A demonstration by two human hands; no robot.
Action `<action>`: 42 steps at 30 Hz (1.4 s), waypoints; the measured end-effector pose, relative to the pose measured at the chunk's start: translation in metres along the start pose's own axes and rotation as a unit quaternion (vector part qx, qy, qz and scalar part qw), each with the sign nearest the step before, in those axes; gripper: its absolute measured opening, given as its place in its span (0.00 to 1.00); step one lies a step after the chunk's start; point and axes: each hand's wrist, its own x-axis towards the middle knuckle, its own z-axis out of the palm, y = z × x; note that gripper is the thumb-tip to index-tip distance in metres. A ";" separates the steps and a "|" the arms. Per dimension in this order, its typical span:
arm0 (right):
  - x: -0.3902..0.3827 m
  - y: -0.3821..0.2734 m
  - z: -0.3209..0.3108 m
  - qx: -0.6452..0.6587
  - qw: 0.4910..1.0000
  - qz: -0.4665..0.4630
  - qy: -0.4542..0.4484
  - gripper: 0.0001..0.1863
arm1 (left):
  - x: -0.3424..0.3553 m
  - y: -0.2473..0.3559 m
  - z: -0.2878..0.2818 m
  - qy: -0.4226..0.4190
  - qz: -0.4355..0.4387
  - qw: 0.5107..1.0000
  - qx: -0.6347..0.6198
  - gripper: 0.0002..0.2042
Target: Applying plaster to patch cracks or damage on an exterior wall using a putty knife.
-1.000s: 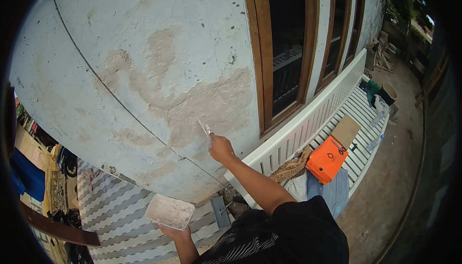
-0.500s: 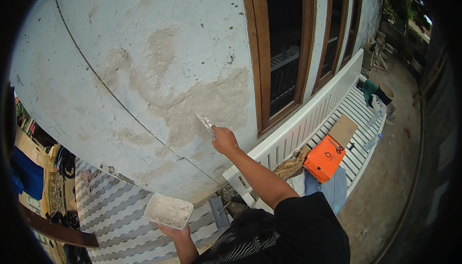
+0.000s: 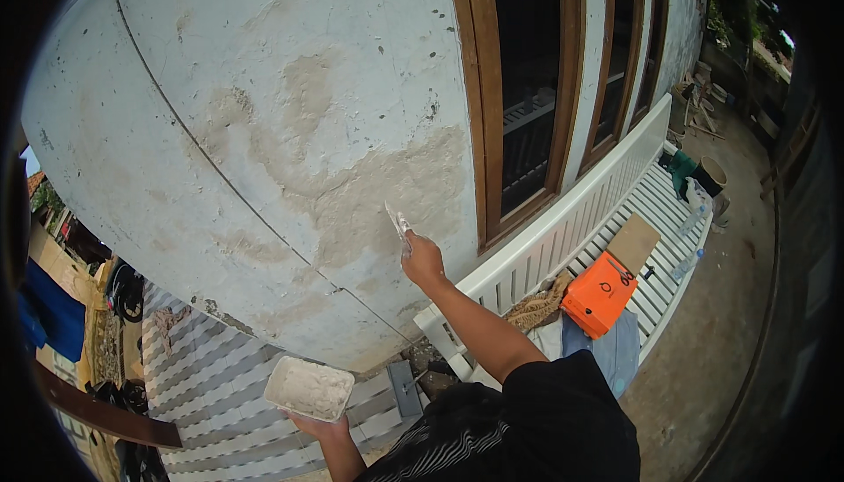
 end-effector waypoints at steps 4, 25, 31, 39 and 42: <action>0.039 0.008 -0.023 0.101 0.969 0.197 0.114 0.20 | -0.008 0.009 0.005 0.019 0.000 1.000 -0.009 0.31; -0.001 0.015 0.060 0.096 0.965 0.237 0.066 0.21 | -0.006 0.012 -0.018 0.007 0.011 1.000 -0.017 0.30; -0.051 -0.037 0.073 0.147 0.962 0.190 -0.133 0.23 | 0.001 0.015 -0.029 -0.014 0.007 0.999 -0.051 0.33; -0.020 0.008 0.018 0.218 0.948 0.230 0.025 0.20 | -0.019 0.025 -0.019 0.025 0.048 0.997 -0.061 0.31; 0.033 0.023 -0.008 0.175 0.952 0.220 0.117 0.19 | -0.025 0.025 -0.022 0.029 0.051 0.997 -0.056 0.31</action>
